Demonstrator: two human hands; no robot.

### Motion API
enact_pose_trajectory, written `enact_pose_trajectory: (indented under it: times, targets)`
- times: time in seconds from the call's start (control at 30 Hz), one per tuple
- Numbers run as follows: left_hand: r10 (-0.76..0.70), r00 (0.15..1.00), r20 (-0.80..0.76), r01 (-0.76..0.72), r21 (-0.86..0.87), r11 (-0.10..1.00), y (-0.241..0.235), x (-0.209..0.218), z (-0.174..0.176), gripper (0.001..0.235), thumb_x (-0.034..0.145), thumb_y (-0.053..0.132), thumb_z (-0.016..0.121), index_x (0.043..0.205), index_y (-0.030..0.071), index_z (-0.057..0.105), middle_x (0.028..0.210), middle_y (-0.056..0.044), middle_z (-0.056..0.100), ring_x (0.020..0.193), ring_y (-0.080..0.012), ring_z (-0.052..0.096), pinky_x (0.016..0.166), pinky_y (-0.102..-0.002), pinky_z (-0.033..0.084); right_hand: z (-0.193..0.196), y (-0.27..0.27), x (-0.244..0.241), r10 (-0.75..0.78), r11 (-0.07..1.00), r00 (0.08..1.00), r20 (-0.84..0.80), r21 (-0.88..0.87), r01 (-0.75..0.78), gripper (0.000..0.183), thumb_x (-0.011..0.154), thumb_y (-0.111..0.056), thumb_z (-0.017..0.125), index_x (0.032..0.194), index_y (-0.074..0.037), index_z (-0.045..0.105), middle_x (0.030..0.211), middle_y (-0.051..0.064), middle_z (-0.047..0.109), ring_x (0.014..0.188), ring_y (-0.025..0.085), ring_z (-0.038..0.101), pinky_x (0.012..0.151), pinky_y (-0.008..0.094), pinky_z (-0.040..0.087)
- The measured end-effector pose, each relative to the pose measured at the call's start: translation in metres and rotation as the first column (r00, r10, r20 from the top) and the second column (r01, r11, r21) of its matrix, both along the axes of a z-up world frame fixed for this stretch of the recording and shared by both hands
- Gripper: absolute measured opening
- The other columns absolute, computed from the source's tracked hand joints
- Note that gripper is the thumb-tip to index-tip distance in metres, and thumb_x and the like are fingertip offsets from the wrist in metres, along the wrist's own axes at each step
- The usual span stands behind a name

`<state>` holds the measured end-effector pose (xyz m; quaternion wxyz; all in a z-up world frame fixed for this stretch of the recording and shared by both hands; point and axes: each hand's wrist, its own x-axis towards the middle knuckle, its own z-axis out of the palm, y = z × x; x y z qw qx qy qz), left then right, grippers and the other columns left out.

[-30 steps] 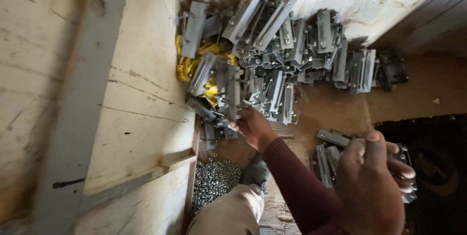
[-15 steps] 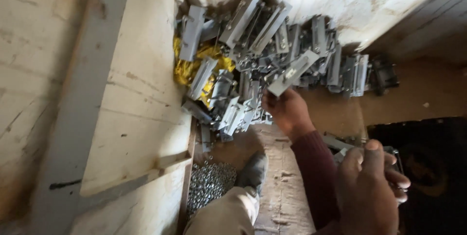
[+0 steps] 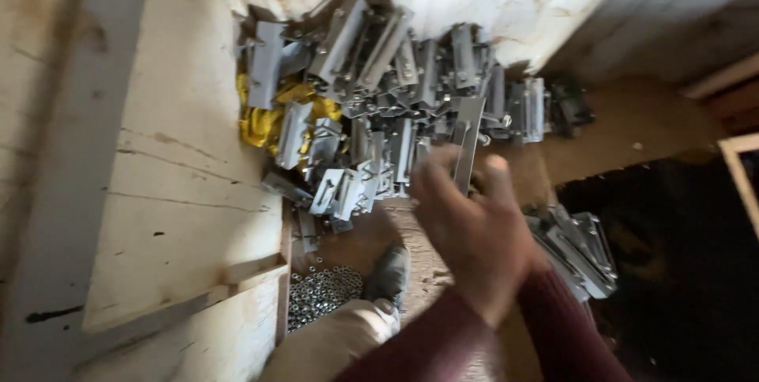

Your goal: Picking up metal brackets from a pile and placing them into a wooden crate, occasionally inspecting or fitting them.

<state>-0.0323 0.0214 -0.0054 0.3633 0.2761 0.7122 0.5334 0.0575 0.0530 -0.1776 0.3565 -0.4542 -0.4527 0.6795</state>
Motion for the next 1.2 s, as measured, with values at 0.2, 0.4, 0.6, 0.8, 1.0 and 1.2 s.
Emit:
enact_pose_trajectory:
  times: [0.2, 0.4, 0.6, 0.8, 1.0, 1.2]
  targets:
    - [-0.133, 0.842, 0.523, 0.200, -0.074, 0.977, 0.024, 0.003, -0.012, 0.069, 0.074, 0.044, 0.080, 0.121, -0.002, 0.062, 0.120, -0.016, 0.065, 0.121, -0.0334, 0.062, 0.102, -0.047, 0.045, 0.090, -0.027, 0.032, 0.060, 0.975, 0.957, 0.283, 0.189, -0.117, 0.046, 0.078, 0.005, 0.051, 0.119, 0.001, 0.072, 0.087, 0.022, 0.071, 0.082, 0.030, 0.068, 0.073, 0.045, 0.059]
    - [-0.273, 0.867, 0.417, 0.268, 0.071, 0.961, 0.026, 0.024, -0.055, 0.030, 0.075, 0.022, 0.087, 0.091, 0.006, 0.069, 0.084, -0.010, 0.073, 0.070, -0.0247, 0.070, 0.026, -0.038, 0.048, 0.176, -0.036, 0.042, 0.096, 0.968, 0.783, 0.615, 0.125, -0.216, 0.035, 0.090, -0.025, 0.067, 0.122, -0.011, 0.066, 0.107, 0.023, 0.076, 0.099, 0.033, 0.075, 0.087, 0.053, 0.057]
    - [-0.249, 0.847, 0.470, 0.218, 0.121, 0.969, 0.017, 0.026, -0.035, 0.024, 0.078, 0.011, 0.082, 0.099, 0.006, 0.072, 0.092, -0.010, 0.074, 0.083, -0.0206, 0.067, 0.050, -0.038, 0.059, 0.208, -0.053, 0.056, 0.057, 0.995, 0.636, 0.770, 0.006, -0.097, 0.072, 0.081, -0.046, 0.076, 0.142, -0.015, 0.052, 0.125, 0.020, 0.074, 0.115, 0.041, 0.072, 0.097, 0.054, 0.056]
    - [-0.232, 0.764, 0.602, 0.214, 0.102, 0.971, 0.006, 0.026, -0.036, 0.058, 0.083, 0.014, 0.081, 0.136, 0.002, 0.060, 0.133, -0.013, 0.065, 0.119, -0.0261, 0.060, 0.095, -0.047, 0.052, 0.176, -0.098, 0.072, -0.235, 0.927, 0.811, 0.535, 0.374, 0.022, 0.052, 0.076, -0.027, 0.088, 0.121, -0.008, 0.071, 0.097, 0.016, 0.077, 0.091, 0.030, 0.080, 0.078, 0.045, 0.065]
    - [-0.156, 0.626, 0.764, 0.202, 0.034, 0.979, 0.007, 0.026, -0.048, 0.034, 0.085, 0.010, 0.080, 0.115, -0.001, 0.066, 0.093, -0.022, 0.075, 0.080, -0.0328, 0.076, 0.074, -0.050, 0.063, 0.164, -0.094, 0.085, -0.325, 0.936, 0.892, 0.313, 0.241, 0.257, 0.034, 0.088, -0.014, 0.078, 0.119, -0.001, 0.074, 0.088, 0.012, 0.073, 0.083, 0.018, 0.071, 0.076, 0.039, 0.064]
    - [-0.227, 0.550, 0.804, 0.296, 0.067, 0.953, 0.001, 0.031, -0.009, 0.010, 0.101, 0.009, 0.059, 0.110, 0.005, 0.059, 0.087, -0.017, 0.070, 0.080, -0.0333, 0.073, 0.070, -0.051, 0.062, 0.164, -0.098, 0.093, -0.276, 0.944, 0.932, 0.234, 0.247, 0.217, 0.046, 0.083, -0.028, 0.076, 0.120, -0.004, 0.064, 0.114, 0.008, 0.072, 0.100, 0.016, 0.070, 0.087, 0.029, 0.061]
